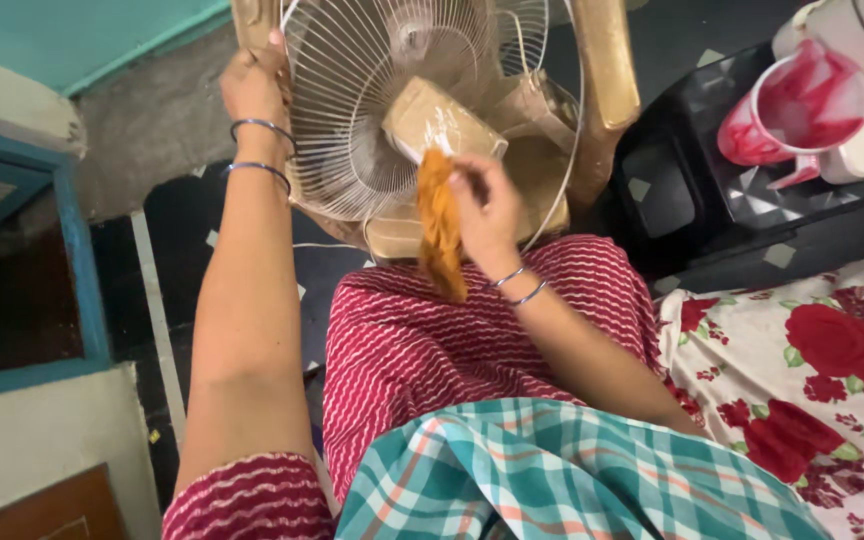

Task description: The person wipes the front and back grilles and the fan blades using a cloth by hand.

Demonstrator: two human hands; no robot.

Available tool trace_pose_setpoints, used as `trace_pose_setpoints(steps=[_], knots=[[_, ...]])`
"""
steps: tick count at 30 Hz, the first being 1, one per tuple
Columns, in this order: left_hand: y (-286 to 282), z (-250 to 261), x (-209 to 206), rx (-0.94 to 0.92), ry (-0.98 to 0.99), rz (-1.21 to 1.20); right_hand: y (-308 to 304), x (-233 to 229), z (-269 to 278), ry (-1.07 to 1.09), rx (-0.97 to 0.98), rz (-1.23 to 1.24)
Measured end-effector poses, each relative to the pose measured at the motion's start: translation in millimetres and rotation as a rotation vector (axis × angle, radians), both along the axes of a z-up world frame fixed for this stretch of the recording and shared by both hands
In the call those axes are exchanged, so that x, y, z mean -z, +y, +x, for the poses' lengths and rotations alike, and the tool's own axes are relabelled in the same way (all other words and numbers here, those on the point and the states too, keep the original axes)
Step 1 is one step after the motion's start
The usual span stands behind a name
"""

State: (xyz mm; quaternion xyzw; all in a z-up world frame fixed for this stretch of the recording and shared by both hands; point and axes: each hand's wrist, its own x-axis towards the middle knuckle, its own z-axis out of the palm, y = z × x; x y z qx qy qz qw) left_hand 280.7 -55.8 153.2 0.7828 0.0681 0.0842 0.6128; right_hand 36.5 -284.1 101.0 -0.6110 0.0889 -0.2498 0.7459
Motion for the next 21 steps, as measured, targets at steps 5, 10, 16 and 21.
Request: trace_pose_setpoints(steps=[5, 10, 16, 21], knots=[[34, 29, 18, -0.024, 0.050, -0.038, -28, -54, 43, -0.134, 0.231, -0.440], [34, 53, 39, -0.023, 0.056, -0.139, 3, -77, 110, -0.219, 0.309, -0.413], [33, 38, 19, -0.048, 0.089, -0.052, 65, -74, 192, -0.227, 0.224, -0.463], [33, 34, 12, 0.049, 0.047, -0.041, 104, -27, 180, -0.148, 0.182, -0.976]])
